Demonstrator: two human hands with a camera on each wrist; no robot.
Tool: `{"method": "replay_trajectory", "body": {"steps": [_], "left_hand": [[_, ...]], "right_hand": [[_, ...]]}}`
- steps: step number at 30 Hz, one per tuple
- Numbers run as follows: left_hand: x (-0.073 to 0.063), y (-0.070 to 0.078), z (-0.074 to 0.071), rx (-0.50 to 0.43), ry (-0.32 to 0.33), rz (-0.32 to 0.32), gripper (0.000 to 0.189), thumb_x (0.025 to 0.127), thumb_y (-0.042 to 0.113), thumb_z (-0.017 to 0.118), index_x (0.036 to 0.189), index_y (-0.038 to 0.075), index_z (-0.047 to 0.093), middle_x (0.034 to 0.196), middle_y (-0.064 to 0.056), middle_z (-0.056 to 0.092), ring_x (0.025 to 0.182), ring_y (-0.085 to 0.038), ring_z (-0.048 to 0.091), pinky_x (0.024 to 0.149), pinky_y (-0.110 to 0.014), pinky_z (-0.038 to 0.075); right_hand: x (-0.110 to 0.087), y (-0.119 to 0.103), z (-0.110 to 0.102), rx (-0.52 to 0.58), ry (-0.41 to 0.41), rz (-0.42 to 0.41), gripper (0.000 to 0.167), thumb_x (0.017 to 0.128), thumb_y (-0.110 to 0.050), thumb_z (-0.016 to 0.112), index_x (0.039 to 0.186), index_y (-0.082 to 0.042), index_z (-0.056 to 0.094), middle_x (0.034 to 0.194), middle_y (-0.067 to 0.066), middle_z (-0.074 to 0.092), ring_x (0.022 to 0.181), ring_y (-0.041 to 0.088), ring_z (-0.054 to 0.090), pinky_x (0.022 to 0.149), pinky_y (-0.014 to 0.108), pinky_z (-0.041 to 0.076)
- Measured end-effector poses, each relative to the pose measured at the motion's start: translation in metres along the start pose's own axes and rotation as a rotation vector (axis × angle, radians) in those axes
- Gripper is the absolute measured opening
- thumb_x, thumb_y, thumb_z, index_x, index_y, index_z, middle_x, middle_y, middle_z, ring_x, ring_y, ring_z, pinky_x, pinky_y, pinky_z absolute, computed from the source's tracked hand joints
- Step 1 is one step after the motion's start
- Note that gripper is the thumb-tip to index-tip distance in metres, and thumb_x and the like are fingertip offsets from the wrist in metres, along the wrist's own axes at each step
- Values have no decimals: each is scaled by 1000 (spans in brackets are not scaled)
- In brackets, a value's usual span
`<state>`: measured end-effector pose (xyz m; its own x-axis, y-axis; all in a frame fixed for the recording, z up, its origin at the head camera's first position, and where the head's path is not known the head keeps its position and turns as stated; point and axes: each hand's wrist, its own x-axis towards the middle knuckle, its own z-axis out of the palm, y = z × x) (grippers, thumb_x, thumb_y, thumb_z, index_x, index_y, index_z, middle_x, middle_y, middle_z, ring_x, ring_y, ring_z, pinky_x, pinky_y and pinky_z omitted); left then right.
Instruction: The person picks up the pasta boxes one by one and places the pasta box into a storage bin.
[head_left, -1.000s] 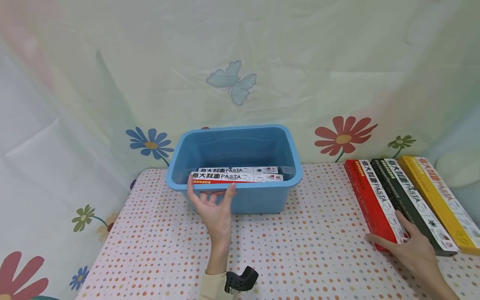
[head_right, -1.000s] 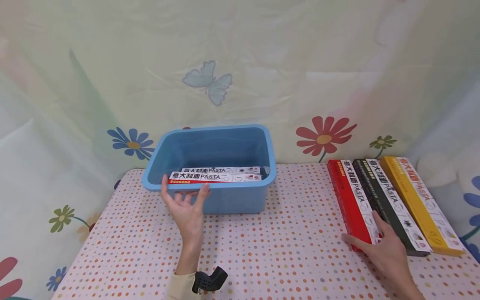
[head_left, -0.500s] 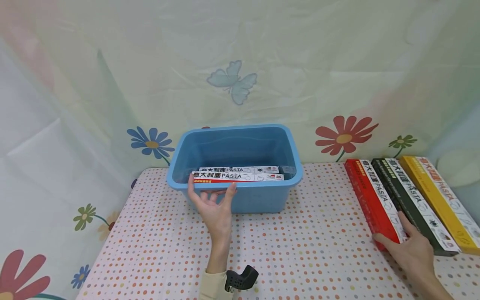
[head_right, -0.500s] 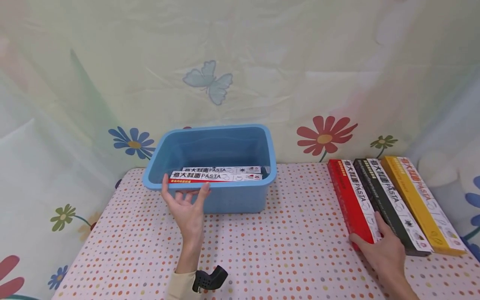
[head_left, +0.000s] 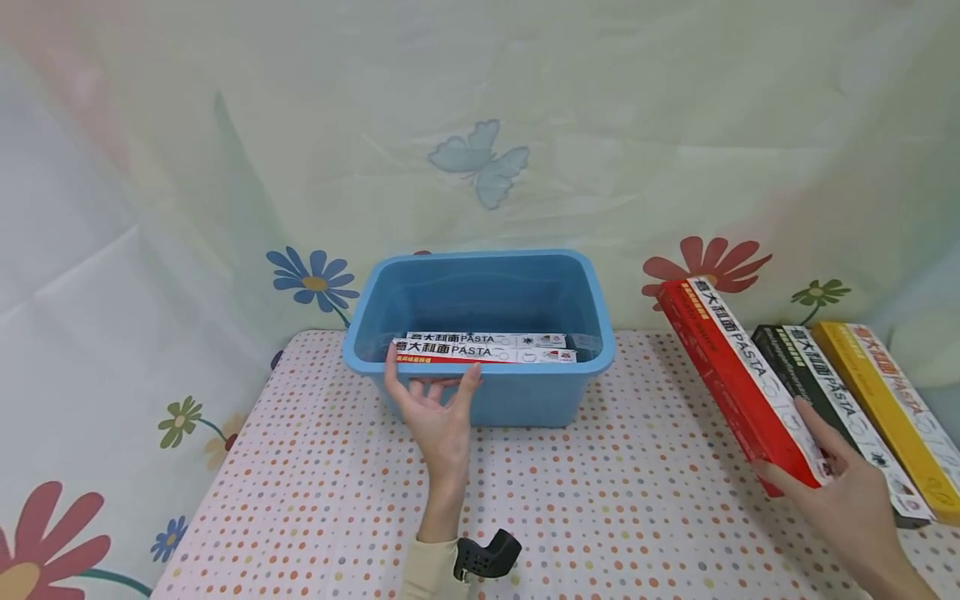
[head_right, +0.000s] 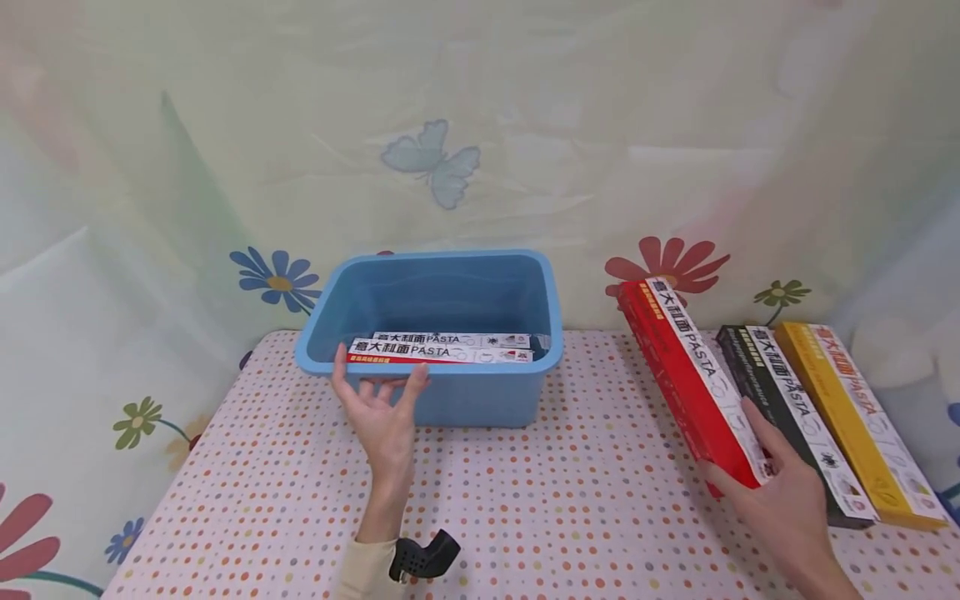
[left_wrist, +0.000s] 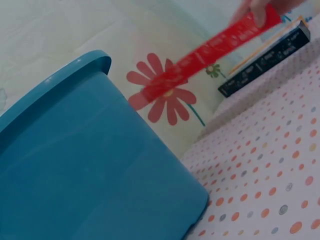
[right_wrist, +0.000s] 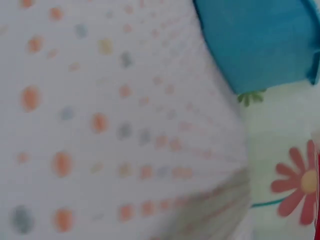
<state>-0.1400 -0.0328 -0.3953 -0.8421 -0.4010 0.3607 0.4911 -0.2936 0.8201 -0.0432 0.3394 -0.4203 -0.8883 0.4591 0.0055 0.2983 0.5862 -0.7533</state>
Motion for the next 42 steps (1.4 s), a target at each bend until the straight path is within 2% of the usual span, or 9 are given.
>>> {"method": "replay_trajectory", "body": {"steps": [3, 7, 10, 12, 19, 23, 27, 34, 42], "left_hand": [[1, 0, 0, -4, 4, 1, 107, 86, -3, 83, 166, 18, 16, 141, -33, 48, 92, -24, 66, 84, -41, 66], [1, 0, 1, -8, 4, 2, 107, 85, -2, 84, 166, 18, 16, 142, -33, 49, 92, -24, 66, 84, -40, 66], [1, 0, 2, -9, -9, 1, 108, 86, -1, 84, 166, 18, 15, 141, -28, 51, 92, -23, 66, 85, -41, 66], [1, 0, 3, -12, -14, 2, 108, 86, -1, 84, 166, 18, 15, 139, -27, 52, 91, -23, 66, 84, -41, 66], [1, 0, 4, -18, -14, 0, 108, 85, 0, 85, 166, 17, 16, 143, -28, 50, 93, -24, 66, 85, -38, 66], [1, 0, 5, -15, -16, -5, 107, 85, 0, 85, 165, 18, 16, 145, -27, 49, 93, -24, 66, 86, -38, 66], [1, 0, 5, -14, -15, -11, 106, 86, 0, 84, 165, 17, 17, 144, -25, 50, 93, -24, 67, 86, -39, 66], [0, -1, 3, -18, -17, -19, 105, 87, 0, 84, 165, 17, 15, 145, -24, 51, 93, -24, 68, 85, -41, 66], [0, -2, -3, -2, -6, -11, 104, 88, -1, 82, 165, 11, 13, 151, -22, 47, 100, -33, 68, 87, -41, 65]], "right_hand": [[2, -16, -3, 49, -12, -180, 91, 96, -19, 77, 168, -18, 20, 159, 33, 34, 128, 23, 39, 62, 0, 41], [14, -42, -9, 115, -39, -391, 93, 91, -7, 80, 166, -24, 29, 145, -5, 48, 110, -4, 36, 65, 3, 49], [30, -66, -16, 108, -62, -545, 96, 84, -1, 83, 164, -22, 36, 136, -31, 42, 115, -6, 38, 67, 2, 49], [42, -86, -20, 99, -108, -621, 97, 81, 2, 84, 163, -20, 38, 138, -28, 44, 117, -5, 38, 65, 4, 50], [75, -171, -22, -79, -275, -851, 93, 72, -4, 89, 156, -5, 48, 142, 25, 56, 118, 16, 46, 65, 8, 52], [85, -215, -16, -184, -394, -868, 89, 74, -11, 90, 154, -6, 51, 143, 22, 58, 117, 30, 52, 71, 18, 53], [91, -245, -3, -249, -527, -817, 85, 76, -16, 88, 154, -8, 53, 142, 19, 59, 118, 32, 53, 77, 30, 55], [97, -278, 30, -344, -663, -858, 78, 78, -14, 84, 150, -3, 56, 138, 17, 65, 110, 26, 60, 74, 34, 56], [113, -311, 74, -380, -829, -822, 77, 80, -12, 85, 149, 5, 54, 141, 20, 63, 118, 33, 60, 86, 39, 64]]}}
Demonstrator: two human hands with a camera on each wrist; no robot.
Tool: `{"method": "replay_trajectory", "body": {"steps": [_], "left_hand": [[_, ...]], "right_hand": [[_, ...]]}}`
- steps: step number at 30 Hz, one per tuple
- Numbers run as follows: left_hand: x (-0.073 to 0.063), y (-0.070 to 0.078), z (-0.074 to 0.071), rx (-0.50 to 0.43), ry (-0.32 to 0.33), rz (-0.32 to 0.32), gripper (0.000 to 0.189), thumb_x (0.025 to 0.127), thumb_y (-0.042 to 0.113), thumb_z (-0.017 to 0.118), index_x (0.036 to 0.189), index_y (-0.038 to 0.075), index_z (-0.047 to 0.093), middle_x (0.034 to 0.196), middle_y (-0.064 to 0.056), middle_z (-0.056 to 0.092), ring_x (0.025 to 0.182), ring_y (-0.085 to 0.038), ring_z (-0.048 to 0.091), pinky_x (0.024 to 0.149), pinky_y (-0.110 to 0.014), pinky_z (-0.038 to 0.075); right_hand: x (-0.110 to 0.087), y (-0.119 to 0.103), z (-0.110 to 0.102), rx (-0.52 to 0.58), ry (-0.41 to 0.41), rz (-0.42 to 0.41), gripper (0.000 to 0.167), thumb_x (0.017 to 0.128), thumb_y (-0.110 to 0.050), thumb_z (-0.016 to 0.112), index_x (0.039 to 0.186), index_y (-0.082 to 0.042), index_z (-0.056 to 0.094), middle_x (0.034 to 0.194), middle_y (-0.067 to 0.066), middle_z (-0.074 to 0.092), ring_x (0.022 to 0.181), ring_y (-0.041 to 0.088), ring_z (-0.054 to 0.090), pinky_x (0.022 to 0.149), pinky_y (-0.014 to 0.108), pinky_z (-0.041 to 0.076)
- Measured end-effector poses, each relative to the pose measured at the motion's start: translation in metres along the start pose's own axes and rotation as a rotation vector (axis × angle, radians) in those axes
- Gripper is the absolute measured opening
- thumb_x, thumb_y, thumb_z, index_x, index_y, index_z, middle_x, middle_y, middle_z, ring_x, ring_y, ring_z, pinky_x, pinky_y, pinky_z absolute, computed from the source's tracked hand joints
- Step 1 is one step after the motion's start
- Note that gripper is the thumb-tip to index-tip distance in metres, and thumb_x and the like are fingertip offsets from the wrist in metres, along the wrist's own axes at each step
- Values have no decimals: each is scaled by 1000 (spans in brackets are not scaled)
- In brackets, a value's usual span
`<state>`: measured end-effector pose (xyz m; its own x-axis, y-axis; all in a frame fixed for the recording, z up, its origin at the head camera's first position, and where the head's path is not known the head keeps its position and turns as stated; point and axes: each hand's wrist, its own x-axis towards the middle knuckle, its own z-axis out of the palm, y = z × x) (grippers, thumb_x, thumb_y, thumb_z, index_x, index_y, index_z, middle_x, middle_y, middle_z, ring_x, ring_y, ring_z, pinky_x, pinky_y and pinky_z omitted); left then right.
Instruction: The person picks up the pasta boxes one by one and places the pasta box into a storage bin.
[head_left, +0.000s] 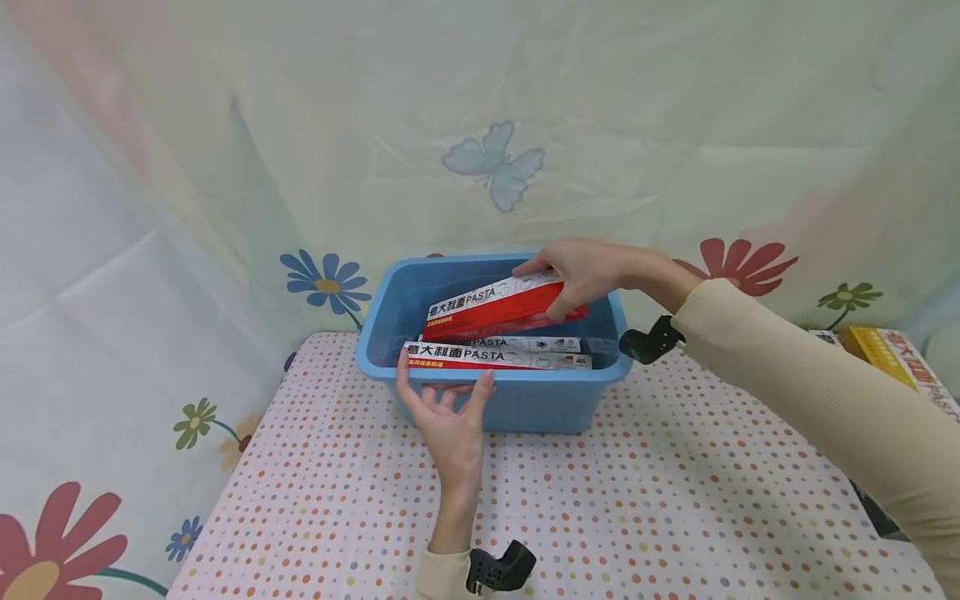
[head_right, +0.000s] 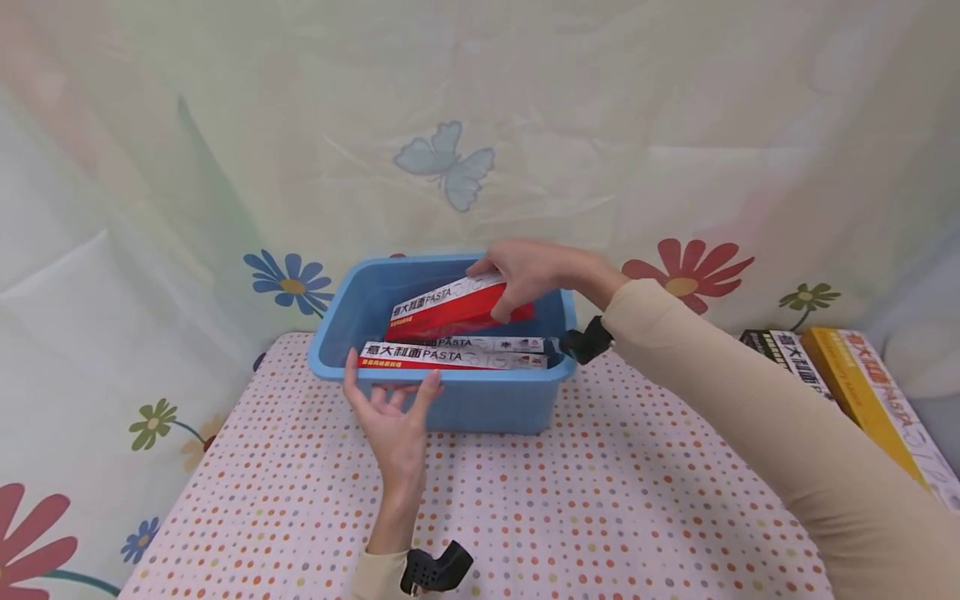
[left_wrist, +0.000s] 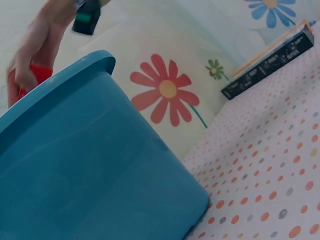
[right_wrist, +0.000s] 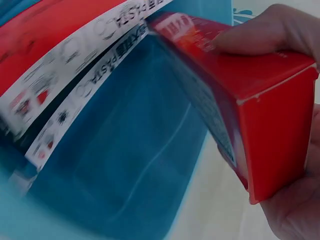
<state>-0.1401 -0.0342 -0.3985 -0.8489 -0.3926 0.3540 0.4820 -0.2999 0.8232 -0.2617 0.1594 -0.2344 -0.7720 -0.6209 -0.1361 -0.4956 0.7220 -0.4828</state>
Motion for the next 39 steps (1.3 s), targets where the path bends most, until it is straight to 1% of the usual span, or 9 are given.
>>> {"method": "replay_trajectory", "body": {"steps": [3, 8, 14, 16, 20, 23, 30, 35, 39], "left_hand": [[-1, 1, 1, 2, -3, 5, 103, 89, 0, 82, 165, 12, 13, 152, -20, 47, 102, -35, 68, 88, -41, 65], [-3, 2, 3, -6, -12, 9, 103, 89, 0, 82, 165, 13, 14, 151, -22, 47, 98, -29, 68, 87, -41, 65], [-6, 4, 3, -36, -26, 13, 104, 89, -1, 81, 166, 13, 12, 152, -22, 46, 109, -45, 64, 88, -45, 64], [-6, 5, 3, -41, -24, 15, 105, 89, -1, 82, 166, 14, 12, 152, -22, 46, 111, -50, 63, 88, -46, 65], [-5, 5, 2, -57, -17, 18, 106, 88, -1, 82, 166, 15, 13, 151, -23, 46, 114, -57, 60, 87, -47, 65], [-6, 5, 2, -58, -17, 19, 105, 88, -1, 82, 166, 15, 14, 151, -23, 46, 116, -58, 58, 88, -47, 64], [-10, 5, 0, -54, -14, 0, 104, 89, -2, 81, 166, 16, 14, 153, -22, 44, 118, -56, 59, 87, -46, 65], [-12, 6, 0, -51, -23, 10, 105, 89, -2, 81, 166, 15, 12, 153, -22, 44, 114, -57, 60, 88, -47, 64], [-12, 7, 0, -48, -29, 20, 104, 89, -1, 81, 166, 16, 13, 153, -22, 45, 113, -58, 59, 89, -47, 64]], "right_hand": [[13, -1, 1, 15, -21, 9, 75, 80, -12, 85, 147, 5, 55, 139, 20, 65, 117, 33, 61, 85, 38, 64], [28, 2, 3, 25, -43, 12, 75, 78, -10, 84, 146, 5, 57, 136, 20, 67, 115, 32, 62, 83, 37, 64], [37, 8, 2, 94, -86, 29, 74, 79, -7, 81, 148, 4, 55, 141, 21, 63, 121, 34, 57, 89, 39, 63], [38, 10, 1, 105, -100, 17, 74, 79, -6, 81, 148, 4, 54, 142, 21, 62, 120, 33, 58, 88, 37, 62], [40, 20, -1, 111, -122, -15, 75, 79, -3, 81, 148, 4, 54, 140, 22, 63, 115, 32, 59, 81, 32, 60], [40, 31, 0, 117, -132, -14, 75, 79, -3, 82, 149, 2, 55, 139, 21, 64, 114, 31, 59, 78, 30, 58], [36, 51, 5, 152, -160, 14, 77, 83, -11, 85, 152, -2, 52, 141, 19, 61, 123, 33, 55, 88, 35, 61], [35, 54, 4, 183, -169, 14, 79, 83, -13, 86, 153, -1, 51, 143, 20, 59, 125, 34, 54, 92, 38, 62], [34, 55, 3, 181, -164, 16, 80, 83, -14, 87, 153, -1, 51, 143, 19, 59, 126, 35, 53, 92, 39, 62]]}}
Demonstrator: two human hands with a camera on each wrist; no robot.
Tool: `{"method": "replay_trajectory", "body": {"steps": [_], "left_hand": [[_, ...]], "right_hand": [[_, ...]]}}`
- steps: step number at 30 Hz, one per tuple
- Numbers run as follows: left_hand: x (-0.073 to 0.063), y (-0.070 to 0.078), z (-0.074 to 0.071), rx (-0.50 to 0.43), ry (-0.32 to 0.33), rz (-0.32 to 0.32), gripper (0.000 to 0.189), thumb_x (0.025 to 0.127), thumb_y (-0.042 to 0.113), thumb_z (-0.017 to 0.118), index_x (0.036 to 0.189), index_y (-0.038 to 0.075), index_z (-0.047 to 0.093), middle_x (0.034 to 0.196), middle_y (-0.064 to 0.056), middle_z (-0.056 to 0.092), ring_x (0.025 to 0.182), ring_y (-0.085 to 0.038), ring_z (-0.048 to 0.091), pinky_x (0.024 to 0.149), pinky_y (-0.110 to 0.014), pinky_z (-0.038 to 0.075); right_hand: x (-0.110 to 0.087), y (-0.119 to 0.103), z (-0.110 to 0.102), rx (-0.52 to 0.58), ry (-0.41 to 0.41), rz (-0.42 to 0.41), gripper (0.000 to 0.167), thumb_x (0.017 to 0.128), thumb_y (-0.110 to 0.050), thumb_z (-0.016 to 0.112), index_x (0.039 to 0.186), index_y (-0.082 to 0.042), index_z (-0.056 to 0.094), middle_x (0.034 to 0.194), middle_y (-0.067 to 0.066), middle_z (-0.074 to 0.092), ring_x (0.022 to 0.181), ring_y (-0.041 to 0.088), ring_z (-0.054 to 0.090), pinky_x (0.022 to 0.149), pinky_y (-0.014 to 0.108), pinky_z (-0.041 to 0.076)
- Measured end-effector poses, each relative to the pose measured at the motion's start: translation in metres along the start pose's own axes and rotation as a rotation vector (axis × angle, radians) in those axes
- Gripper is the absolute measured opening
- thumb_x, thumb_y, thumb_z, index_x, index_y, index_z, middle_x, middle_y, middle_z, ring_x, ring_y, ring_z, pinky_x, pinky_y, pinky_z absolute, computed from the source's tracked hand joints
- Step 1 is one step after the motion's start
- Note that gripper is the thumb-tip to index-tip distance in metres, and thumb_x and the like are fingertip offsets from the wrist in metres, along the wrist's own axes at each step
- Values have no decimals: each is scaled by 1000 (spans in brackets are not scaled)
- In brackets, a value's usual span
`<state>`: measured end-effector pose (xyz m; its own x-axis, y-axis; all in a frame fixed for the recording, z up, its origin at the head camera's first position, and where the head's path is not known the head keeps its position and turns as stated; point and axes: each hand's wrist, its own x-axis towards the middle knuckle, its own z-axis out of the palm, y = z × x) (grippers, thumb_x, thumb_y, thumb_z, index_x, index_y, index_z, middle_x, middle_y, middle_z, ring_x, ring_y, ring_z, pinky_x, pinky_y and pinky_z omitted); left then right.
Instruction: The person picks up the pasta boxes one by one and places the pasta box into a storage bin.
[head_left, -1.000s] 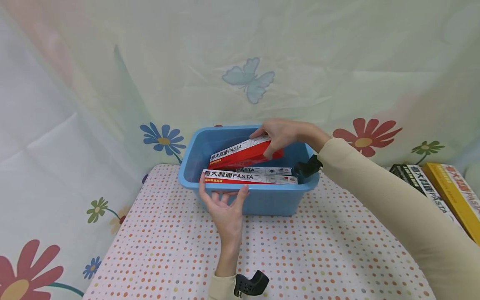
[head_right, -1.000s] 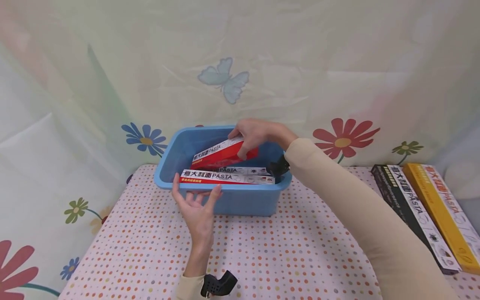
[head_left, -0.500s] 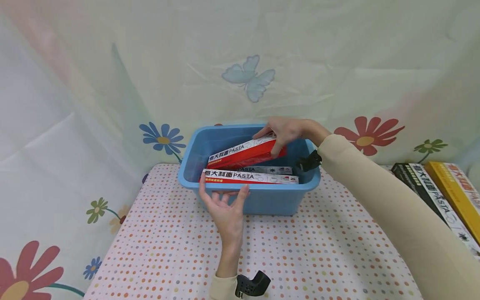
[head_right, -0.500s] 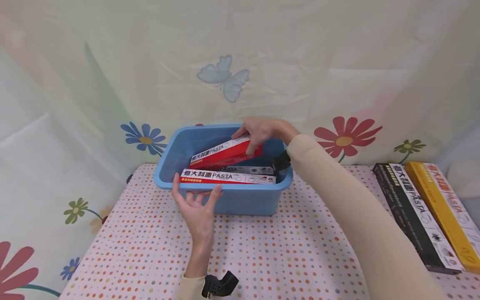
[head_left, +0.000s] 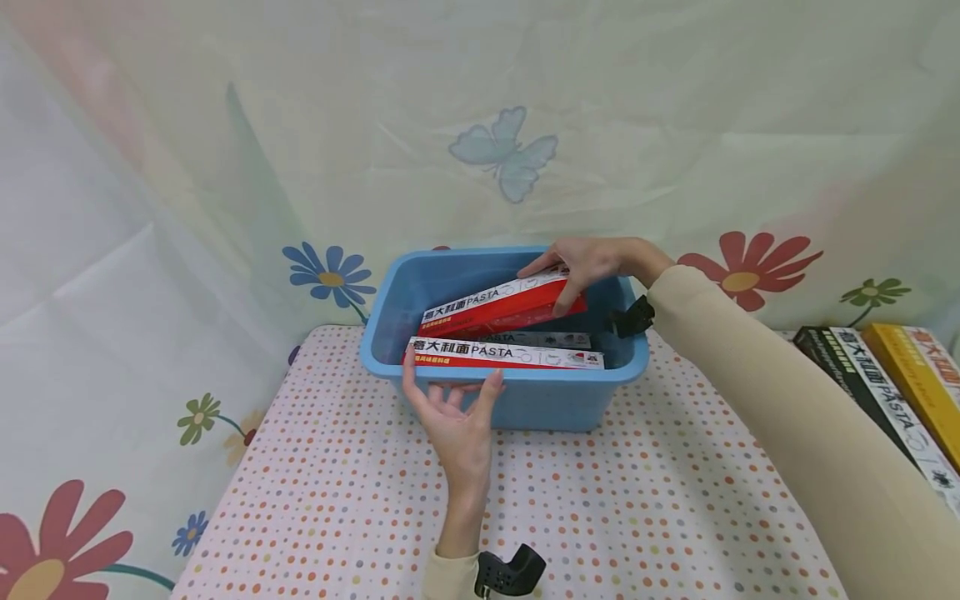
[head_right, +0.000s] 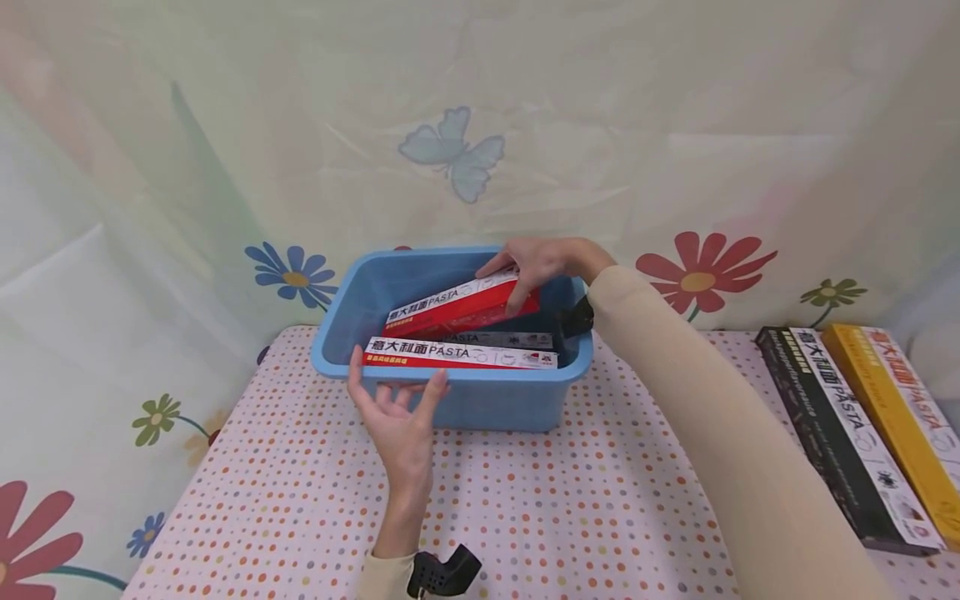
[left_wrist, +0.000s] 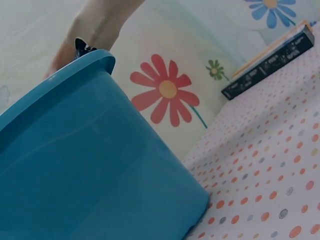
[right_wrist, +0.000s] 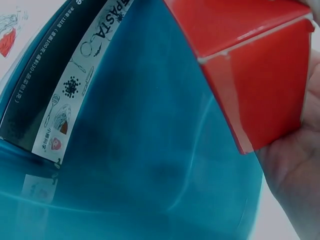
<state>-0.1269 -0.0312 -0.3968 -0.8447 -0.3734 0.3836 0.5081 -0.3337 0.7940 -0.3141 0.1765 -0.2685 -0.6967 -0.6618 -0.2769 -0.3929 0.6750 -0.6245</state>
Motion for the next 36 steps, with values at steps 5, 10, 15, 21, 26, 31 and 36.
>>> {"method": "replay_trajectory", "body": {"steps": [5, 10, 15, 21, 26, 31, 36], "left_hand": [[-1, -1, 0, 14, 4, 6, 103, 90, 0, 81, 165, 11, 12, 154, -22, 44, 114, -57, 59, 90, -44, 64], [-2, -1, 3, 19, 6, -4, 105, 89, 1, 82, 166, 10, 11, 155, -21, 43, 114, -59, 58, 91, -45, 64], [-3, -2, 3, 15, -3, -8, 105, 89, 1, 82, 166, 12, 11, 155, -22, 43, 116, -59, 58, 91, -45, 63], [-3, -4, 4, 33, -13, -10, 104, 90, 2, 82, 166, 12, 11, 150, -28, 45, 109, -47, 64, 89, -46, 64], [-1, -7, 4, 35, -12, -22, 104, 90, 2, 81, 166, 16, 12, 150, -27, 46, 112, -49, 64, 89, -45, 64], [2, -10, 2, 32, -7, -28, 104, 89, 1, 82, 166, 18, 13, 150, -28, 46, 109, -47, 65, 88, -46, 65], [6, -13, 3, 18, -2, -16, 105, 88, 1, 82, 166, 18, 14, 147, -31, 47, 102, -36, 67, 86, -46, 65]], "right_hand": [[0, 4, 1, 4, -7, 7, 81, 82, -16, 89, 153, -3, 52, 142, 19, 60, 127, 35, 52, 92, 38, 62], [-4, 10, -1, 38, -18, 35, 80, 81, -15, 89, 152, -4, 53, 143, 17, 59, 128, 34, 52, 94, 39, 62], [-5, 15, -1, 89, -18, 18, 76, 84, -11, 87, 151, -1, 53, 148, 20, 56, 133, 38, 52, 105, 44, 58], [-6, 14, -2, 144, 13, -54, 72, 88, -8, 85, 151, 3, 52, 155, 19, 52, 144, 39, 48, 120, 57, 41], [-13, 6, -1, 127, 56, -113, 70, 89, -10, 84, 151, 2, 53, 154, 18, 53, 143, 36, 51, 118, 57, 42], [-35, -4, -1, 116, 94, -232, 66, 91, -4, 81, 150, 4, 52, 153, 21, 53, 143, 38, 50, 118, 56, 43], [-78, -1, 5, 92, 182, -274, 64, 93, -3, 79, 151, 2, 52, 154, 19, 54, 144, 33, 49, 117, 40, 48]]}}
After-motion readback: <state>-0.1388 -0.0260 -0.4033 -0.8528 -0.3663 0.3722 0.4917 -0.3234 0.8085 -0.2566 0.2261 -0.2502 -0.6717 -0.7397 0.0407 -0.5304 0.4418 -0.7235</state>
